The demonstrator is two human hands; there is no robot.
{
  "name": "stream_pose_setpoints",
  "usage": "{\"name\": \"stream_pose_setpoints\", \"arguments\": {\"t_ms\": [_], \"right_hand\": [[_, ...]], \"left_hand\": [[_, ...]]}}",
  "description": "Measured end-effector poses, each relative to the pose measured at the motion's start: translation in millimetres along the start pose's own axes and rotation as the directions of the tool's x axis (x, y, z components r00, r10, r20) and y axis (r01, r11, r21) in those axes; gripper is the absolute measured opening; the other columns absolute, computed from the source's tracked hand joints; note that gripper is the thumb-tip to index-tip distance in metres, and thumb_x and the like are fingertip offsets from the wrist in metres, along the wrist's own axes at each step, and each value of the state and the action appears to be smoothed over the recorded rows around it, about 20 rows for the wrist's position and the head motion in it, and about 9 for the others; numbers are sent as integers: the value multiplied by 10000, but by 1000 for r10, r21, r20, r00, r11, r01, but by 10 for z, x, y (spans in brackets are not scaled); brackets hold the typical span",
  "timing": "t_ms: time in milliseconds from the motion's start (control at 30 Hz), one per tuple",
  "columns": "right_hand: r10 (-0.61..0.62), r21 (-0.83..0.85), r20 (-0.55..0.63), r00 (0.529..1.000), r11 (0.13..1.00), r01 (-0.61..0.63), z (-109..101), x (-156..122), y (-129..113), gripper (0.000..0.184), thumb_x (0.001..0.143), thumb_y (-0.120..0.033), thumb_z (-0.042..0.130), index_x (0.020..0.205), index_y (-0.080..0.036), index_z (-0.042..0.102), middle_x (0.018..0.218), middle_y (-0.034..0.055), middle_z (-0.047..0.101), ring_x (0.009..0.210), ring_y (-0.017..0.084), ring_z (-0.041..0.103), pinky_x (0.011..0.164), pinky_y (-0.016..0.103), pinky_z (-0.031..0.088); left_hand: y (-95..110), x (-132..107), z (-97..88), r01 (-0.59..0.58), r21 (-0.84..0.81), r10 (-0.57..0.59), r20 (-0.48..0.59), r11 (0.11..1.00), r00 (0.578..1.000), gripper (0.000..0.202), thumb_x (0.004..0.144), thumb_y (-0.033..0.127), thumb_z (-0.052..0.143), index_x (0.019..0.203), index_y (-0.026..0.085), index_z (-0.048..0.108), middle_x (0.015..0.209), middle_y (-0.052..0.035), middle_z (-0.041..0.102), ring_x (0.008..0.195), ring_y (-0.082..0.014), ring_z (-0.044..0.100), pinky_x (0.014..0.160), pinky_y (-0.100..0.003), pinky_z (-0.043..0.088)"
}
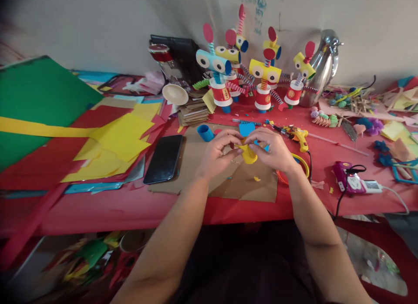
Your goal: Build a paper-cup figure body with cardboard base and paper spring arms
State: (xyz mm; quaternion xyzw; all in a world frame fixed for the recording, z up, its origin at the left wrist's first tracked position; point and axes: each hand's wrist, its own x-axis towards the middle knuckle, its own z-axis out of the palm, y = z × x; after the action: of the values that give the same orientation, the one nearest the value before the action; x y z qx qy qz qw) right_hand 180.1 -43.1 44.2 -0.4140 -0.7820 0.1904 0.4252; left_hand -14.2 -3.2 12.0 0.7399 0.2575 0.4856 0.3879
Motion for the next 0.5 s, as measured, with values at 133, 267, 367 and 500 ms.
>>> {"name": "stream_pose_setpoints", "arguments": {"t_ms": [133, 267, 367, 500], "right_hand": [[15, -12, -12, 1000, 1000, -15, 23, -3, -13, 159, 886, -154, 565, 869, -208, 714, 866, 31, 723, 748, 146, 631, 708, 310, 517], [68, 7, 21, 997, 998, -68, 20, 4, -34, 128, 867, -160, 589, 834, -203, 705, 810, 17, 685, 703, 129, 590, 660, 281, 491], [122, 49, 51, 991, 991, -124, 9, 3, -29, 126, 858, -160, 594, 835, -191, 714, 815, 16, 677, 690, 113, 585, 646, 263, 486], [184, 73, 81, 980, 979, -190, -5, -3, 3, 130, 845, -148, 612, 847, -184, 736, 847, 16, 681, 693, 101, 591, 646, 250, 486]], "left_hand": [[-3, -9, 7, 11, -15, -12, -14, 1000, 1000, 91, 804, 292, 763, 765, 233, 708, 989, -48, 700, 845, -174, 652, 717, -305, 539], [1, -22, 32, 75, -53, -77, -33, 996, 996, 98, 791, 309, 768, 772, 233, 710, 1005, -51, 709, 897, -187, 668, 732, -308, 567], [6, -32, 43, 83, -58, -85, -42, 995, 996, 64, 790, 280, 763, 770, 235, 722, 997, -43, 717, 910, -186, 675, 750, -312, 579], [-5, -47, 41, 32, 3, -32, -50, 999, 998, 48, 799, 211, 737, 775, 251, 749, 973, -36, 737, 871, -179, 688, 739, -309, 583]]}}
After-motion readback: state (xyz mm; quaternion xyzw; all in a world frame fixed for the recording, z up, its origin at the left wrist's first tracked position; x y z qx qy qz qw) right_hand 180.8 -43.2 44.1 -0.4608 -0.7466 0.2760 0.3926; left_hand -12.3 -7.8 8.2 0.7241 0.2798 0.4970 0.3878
